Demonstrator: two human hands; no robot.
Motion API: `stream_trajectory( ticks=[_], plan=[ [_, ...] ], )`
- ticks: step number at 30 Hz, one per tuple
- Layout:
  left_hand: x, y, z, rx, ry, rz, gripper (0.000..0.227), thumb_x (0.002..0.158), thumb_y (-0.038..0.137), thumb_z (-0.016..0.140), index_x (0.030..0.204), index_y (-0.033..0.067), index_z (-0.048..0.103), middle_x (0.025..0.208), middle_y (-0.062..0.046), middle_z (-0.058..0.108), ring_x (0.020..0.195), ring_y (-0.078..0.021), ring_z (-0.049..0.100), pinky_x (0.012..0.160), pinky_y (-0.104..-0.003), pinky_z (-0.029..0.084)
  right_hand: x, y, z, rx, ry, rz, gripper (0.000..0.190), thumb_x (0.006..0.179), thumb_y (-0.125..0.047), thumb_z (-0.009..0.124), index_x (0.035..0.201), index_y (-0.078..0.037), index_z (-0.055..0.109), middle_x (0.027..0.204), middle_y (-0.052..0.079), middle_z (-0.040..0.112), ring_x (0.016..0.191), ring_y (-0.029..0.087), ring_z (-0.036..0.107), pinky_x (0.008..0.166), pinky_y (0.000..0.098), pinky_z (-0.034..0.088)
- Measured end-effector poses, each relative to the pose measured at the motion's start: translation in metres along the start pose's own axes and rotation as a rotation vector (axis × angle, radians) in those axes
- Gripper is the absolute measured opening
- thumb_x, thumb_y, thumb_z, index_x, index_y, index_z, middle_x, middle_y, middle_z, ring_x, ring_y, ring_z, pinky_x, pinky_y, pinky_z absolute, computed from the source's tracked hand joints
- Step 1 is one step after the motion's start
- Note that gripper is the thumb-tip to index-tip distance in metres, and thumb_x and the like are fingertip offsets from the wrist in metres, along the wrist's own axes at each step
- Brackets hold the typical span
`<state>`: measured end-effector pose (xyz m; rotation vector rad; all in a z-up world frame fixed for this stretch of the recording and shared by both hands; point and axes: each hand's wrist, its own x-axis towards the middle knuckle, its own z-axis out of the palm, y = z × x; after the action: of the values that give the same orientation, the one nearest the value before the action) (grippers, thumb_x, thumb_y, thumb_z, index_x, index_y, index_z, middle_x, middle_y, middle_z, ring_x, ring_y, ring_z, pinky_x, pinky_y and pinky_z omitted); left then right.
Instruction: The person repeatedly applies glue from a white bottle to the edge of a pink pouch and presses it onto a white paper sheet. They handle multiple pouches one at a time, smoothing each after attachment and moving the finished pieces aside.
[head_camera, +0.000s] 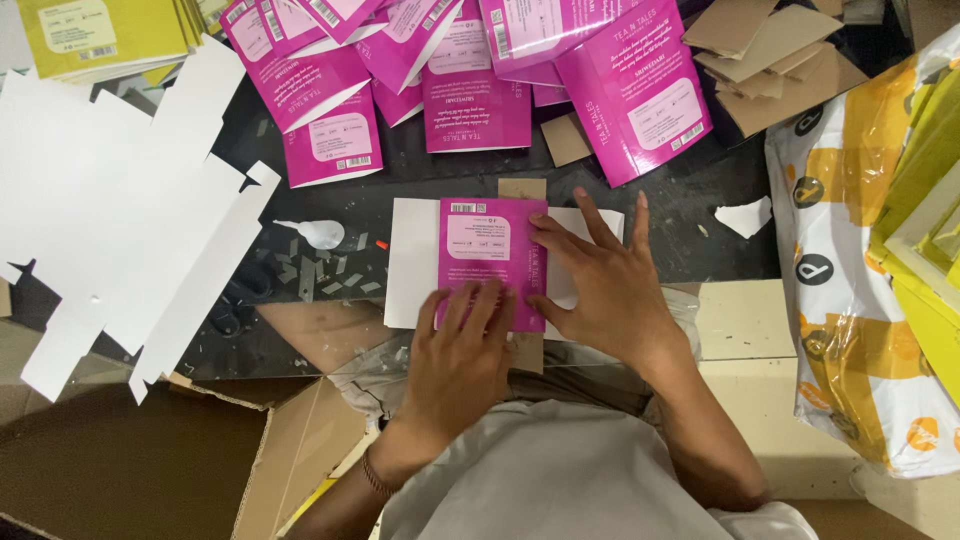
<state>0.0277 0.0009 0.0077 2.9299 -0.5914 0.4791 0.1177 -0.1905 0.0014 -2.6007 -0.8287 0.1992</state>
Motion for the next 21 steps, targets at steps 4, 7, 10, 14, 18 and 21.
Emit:
stream_trajectory(
  ticks=[4,7,10,14,18,21],
  plan=[
    [0.019,-0.01,0.006,0.008,0.003,-0.017,0.047,0.078,0.015,0.069,0.124,0.0073,0.069,0.126,-0.011,0.063,0.114,-0.0283,0.06,0.093,-0.045,0.051,-0.001,0.002,0.0,-0.004,0.009,-0.012,0.068,0.088,-0.053,0.067,0.145,-0.018,0.053,0.152,-0.003,0.056,0.154,0.038,0.027,0.116,0.0772,-0.005],
    [0.033,-0.017,0.011,0.06,0.021,-0.007,0.046,0.074,0.016,0.065,0.12,0.0098,0.066,0.123,-0.009,0.059,0.109,-0.026,0.056,0.086,-0.042,0.046,-0.001,0.001,0.0,0.017,-0.002,-0.011,0.07,0.087,-0.048,0.068,0.146,-0.015,0.052,0.153,-0.002,0.055,0.155,0.037,0.025,0.117,0.0761,-0.006],
    [0.047,-0.023,0.017,0.11,0.044,-0.016,0.033,0.089,0.021,0.062,0.119,0.0106,0.069,0.117,-0.005,0.059,0.103,-0.024,0.059,0.085,-0.042,0.047,-0.002,0.002,0.0,0.006,0.012,-0.028,0.073,0.091,-0.052,0.064,0.152,-0.018,0.045,0.154,-0.002,0.054,0.155,0.038,0.025,0.116,0.0763,-0.006],
    [0.058,-0.032,0.03,0.112,0.096,0.004,0.037,0.083,0.012,0.065,0.119,0.0099,0.07,0.114,-0.004,0.061,0.099,-0.0244,0.057,0.082,-0.042,0.045,-0.001,0.0,-0.001,0.017,0.03,-0.026,0.07,0.088,-0.046,0.067,0.148,-0.015,0.05,0.151,-0.002,0.057,0.154,0.039,0.028,0.116,0.0772,-0.004],
    [0.064,-0.04,0.042,-0.059,0.073,-0.029,0.029,0.087,0.008,0.065,0.113,0.0083,0.077,0.108,-0.011,0.059,0.105,-0.0313,0.056,0.087,-0.05,0.042,0.0,-0.008,-0.002,0.085,0.032,0.087,0.064,0.075,-0.035,0.08,0.134,-0.017,0.064,0.146,0.005,0.063,0.152,0.04,0.035,0.117,0.0806,-0.003],
    [0.072,-0.049,0.035,-0.071,0.023,-0.064,0.03,0.09,0.019,0.068,0.118,0.0104,0.074,0.12,-0.012,0.057,0.112,-0.0333,0.054,0.086,-0.05,0.043,-0.005,-0.014,-0.003,0.125,0.078,0.089,0.056,0.078,-0.035,0.08,0.13,-0.016,0.067,0.144,0.008,0.064,0.149,0.043,0.038,0.116,0.0813,-0.002]
  ],
)
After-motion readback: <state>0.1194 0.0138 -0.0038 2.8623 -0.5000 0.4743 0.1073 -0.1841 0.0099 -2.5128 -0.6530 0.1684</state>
